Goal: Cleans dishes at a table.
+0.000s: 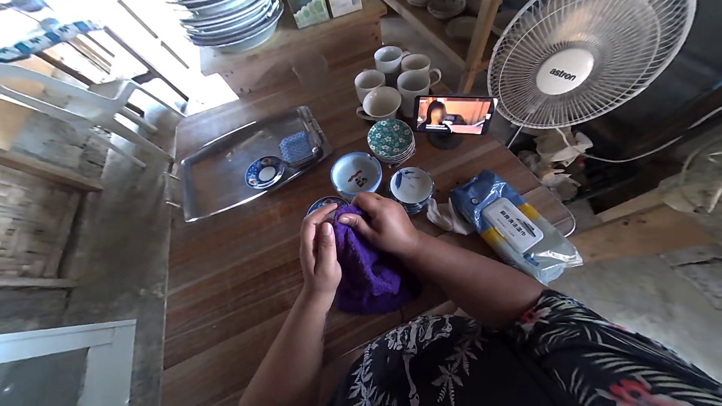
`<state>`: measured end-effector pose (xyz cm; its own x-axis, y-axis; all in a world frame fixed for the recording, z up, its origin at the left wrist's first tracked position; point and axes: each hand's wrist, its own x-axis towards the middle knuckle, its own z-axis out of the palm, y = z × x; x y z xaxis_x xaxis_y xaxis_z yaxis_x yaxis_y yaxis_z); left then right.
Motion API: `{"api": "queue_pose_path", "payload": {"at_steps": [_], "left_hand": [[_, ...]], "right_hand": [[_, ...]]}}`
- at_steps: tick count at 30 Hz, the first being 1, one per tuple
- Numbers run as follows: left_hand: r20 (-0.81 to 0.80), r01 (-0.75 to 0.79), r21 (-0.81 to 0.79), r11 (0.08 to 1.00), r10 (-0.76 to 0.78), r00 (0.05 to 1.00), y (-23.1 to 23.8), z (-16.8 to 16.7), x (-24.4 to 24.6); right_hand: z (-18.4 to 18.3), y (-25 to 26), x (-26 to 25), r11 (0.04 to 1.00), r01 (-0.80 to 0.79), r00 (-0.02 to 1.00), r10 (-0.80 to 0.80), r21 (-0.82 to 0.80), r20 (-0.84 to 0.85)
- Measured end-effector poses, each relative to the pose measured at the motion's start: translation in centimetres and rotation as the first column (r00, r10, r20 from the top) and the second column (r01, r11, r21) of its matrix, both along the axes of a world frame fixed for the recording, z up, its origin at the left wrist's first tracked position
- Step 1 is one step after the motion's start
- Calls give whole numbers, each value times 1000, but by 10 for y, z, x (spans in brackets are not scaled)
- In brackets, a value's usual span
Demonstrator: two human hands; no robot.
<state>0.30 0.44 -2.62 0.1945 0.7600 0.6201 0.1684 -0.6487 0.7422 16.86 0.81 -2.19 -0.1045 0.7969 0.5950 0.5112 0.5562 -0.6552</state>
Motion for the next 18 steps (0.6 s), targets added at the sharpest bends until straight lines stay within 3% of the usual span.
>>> {"api": "queue_pose_path", "payload": {"at_steps": [8,13,18], "left_hand": [[74,-75,31,997,72,995,1,1,-3],[215,-206,-62,977,214,953,3,5,-11],[303,-256,27,966,237,923,2,2,-12]], "right_hand": [[1,-2,-3,999,45,998,-46,18,36],[0,-5,-10,994,18,1000,-19,-112,-8],[-3,-7,-14,981,-78,996,68,-178,-61]]}}
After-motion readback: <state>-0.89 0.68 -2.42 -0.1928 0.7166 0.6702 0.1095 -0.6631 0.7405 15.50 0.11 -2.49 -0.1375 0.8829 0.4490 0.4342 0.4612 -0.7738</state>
